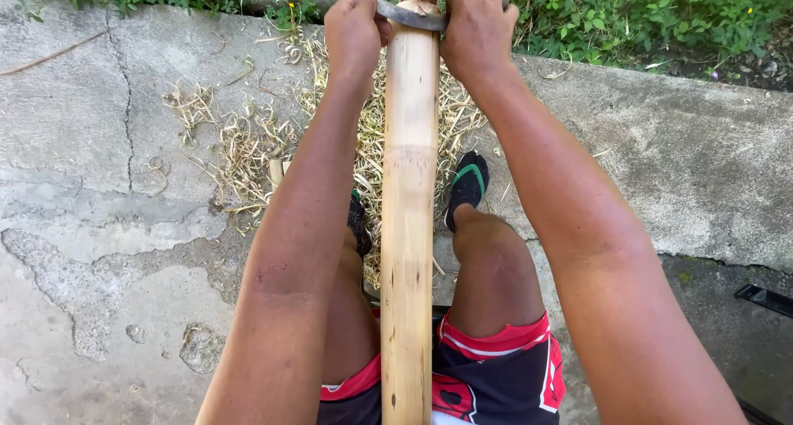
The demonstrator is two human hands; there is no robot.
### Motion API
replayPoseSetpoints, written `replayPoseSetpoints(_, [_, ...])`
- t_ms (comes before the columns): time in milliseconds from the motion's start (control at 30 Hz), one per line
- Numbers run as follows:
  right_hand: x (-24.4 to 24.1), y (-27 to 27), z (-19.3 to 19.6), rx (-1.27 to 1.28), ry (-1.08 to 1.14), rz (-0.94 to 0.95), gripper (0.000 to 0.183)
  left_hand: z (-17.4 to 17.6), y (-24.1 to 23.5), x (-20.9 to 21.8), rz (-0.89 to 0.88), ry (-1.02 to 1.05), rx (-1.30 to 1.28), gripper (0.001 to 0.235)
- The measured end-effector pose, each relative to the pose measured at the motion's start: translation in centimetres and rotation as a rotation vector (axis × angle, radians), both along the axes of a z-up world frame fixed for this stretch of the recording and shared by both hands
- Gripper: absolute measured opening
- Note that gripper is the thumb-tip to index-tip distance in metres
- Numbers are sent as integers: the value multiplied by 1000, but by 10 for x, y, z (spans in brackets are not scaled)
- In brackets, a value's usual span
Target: Scraping the outer green layer off a bamboo pole using a curved blade.
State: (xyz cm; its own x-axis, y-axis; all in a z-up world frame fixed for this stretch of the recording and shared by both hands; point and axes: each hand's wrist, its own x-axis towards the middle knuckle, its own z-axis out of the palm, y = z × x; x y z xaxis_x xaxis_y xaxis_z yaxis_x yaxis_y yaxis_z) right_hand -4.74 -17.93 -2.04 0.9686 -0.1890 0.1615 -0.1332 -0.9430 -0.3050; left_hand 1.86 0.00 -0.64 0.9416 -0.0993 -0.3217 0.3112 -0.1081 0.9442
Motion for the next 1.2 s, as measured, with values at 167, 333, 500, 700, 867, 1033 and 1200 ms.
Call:
replayPoseSetpoints(167, [20, -6, 4, 42, -70, -17, 27, -25, -7, 38, -21, -8, -53, 30])
replayPoseSetpoints(333, [16, -7, 10, 187, 277, -46, 21, 18, -5, 22, -28, 163, 37, 30])
replayPoseSetpoints(500, [-4, 1, 7, 15, 209, -20, 31, 27, 4, -9, -41, 214, 37, 33])
replayPoseSetpoints(700, [-7, 3, 6, -34, 145, 0, 28, 22, 8, -18, -25, 183, -36, 34])
replayPoseSetpoints(867, [1, 0, 5, -46, 139, -21, 28, 24, 3, -10, -22, 203, -47, 31])
replayPoseSetpoints(1033, [9, -1, 6, -28, -22, -16, 35, 11, 0, 4, -31, 121, -47, 27])
replayPoseSetpoints(1200, [18, -5, 2, 37, 92, -40, 25, -13, -9, 30, 21, 42, -102, 27])
